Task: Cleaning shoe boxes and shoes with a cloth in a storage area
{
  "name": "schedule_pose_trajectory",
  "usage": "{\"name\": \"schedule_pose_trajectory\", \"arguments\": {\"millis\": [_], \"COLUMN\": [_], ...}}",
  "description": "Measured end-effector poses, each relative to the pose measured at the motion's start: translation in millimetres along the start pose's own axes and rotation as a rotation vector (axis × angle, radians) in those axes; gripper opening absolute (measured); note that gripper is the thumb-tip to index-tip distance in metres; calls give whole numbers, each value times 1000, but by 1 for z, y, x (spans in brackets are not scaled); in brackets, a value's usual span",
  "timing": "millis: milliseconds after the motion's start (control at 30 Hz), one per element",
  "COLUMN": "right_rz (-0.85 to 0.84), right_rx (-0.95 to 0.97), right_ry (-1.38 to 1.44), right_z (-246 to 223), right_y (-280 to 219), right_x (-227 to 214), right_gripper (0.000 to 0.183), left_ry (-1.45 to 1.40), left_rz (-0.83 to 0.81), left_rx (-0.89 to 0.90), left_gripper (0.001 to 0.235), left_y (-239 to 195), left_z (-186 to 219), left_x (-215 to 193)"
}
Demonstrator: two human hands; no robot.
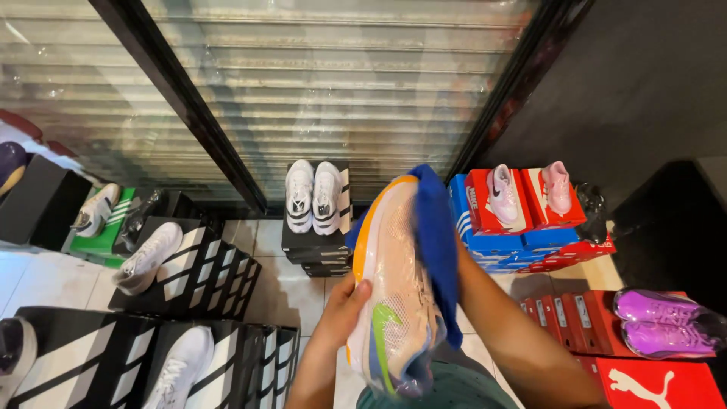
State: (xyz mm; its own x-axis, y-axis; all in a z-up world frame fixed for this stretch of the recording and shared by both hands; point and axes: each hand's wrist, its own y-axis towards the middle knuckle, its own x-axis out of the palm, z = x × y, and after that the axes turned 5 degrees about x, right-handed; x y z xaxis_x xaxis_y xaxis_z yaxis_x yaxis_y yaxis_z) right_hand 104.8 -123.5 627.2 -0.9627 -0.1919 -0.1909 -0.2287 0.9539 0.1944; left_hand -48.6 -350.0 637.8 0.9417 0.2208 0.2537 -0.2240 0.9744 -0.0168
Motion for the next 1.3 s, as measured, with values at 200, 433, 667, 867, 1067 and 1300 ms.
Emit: {"name": "schedule_pose_trajectory", "arguments": {"millis": [200,433,667,867,1067,1300], "right_rz": [85,-429,-156,-147,-155,-144], "right_rx": [-11,-540,496,384,231,82], "right_ry": [60,-210,264,242,212,181], "right_z": [14,-122,-52,-55,-66,-63], "right_y": [8,-56,-115,-117,-112,-114], "right_x": [-13,-16,-14,-11,-8,-14], "right_gripper": [52,76,55,61,68,76], "left_ry": [-378,-133,-59,-386,574,159], "left_rz": [25,61,36,100,287,-83], "left_rx": [-160,179,287,178,523,206], "left_gripper": [60,46,61,66,58,97], "left_y": [8,12,7,17,19,-15], "left_z": [-27,-14,-6,-51,87,82], "left_x": [7,16,9,7,32,18]}}
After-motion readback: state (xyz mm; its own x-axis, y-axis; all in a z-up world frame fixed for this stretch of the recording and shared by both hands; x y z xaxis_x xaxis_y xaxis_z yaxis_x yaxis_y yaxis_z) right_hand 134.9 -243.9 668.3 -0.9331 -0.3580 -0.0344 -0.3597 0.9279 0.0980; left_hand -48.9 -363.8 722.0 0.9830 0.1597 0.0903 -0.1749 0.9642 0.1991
